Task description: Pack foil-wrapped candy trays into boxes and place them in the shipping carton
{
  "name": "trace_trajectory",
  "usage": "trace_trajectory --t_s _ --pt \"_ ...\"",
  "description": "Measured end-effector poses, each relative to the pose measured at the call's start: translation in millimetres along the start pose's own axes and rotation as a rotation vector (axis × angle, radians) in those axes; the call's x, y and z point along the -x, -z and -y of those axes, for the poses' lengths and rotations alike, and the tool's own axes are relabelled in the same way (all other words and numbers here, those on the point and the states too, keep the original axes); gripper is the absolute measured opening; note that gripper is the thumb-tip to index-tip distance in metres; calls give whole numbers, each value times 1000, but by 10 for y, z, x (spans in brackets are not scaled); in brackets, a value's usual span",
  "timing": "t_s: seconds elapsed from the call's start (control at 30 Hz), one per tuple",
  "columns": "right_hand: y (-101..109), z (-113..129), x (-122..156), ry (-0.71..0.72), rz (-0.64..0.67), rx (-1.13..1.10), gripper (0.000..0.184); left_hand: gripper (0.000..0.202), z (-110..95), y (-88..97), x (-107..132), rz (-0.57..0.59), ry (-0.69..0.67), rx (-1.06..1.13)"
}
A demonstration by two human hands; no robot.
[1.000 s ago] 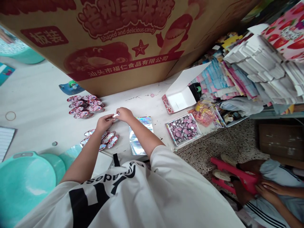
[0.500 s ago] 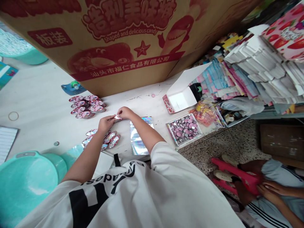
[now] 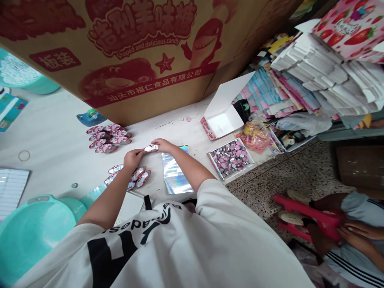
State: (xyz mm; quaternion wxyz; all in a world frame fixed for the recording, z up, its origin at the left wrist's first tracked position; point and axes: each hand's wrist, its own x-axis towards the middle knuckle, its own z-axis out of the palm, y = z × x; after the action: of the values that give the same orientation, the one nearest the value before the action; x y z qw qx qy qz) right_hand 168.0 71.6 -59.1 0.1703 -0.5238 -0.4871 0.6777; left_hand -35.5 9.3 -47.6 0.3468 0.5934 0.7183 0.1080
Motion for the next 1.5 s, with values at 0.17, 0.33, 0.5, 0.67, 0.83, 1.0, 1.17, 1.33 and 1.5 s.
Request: trace_trajectory --t_s 0.17,0.33,0.5,0.67,0.83,1.0,1.17,1.33,1.5 --pt "168 0 390 146 -250 265 51 37 -188 28 263 -281 -178 -29" --pt "713 -487 1365 -55 -773 444 37 38 -454 -505 937 -81 -203 84" --pt "656 -1069 1885 -371 -546 251 37 62 -511 -1206 1309 -3 228 19" --pt "280 -1246 2009 -256 -479 308 6 32 -591 -1175 1359 95 261 27" --pt "432 -909 2541 -44 -647 445 41 38 -877 -629 1601 172 -130 80" --pt "773 -46 3171 639 -554 796 41 43 -1255 -1 2008 261 -428 -152" --pt "964 448 3408 982 -258 880 25 46 -1684 469 2446 338 -445 -141" --pt "1129 391 3396 1209 -275 759 26 48 -1962 581 2697 284 -430 -100" --pt "1268 330 3250 1370 -294 691 32 57 -2039 527 2816 193 -325 -73"
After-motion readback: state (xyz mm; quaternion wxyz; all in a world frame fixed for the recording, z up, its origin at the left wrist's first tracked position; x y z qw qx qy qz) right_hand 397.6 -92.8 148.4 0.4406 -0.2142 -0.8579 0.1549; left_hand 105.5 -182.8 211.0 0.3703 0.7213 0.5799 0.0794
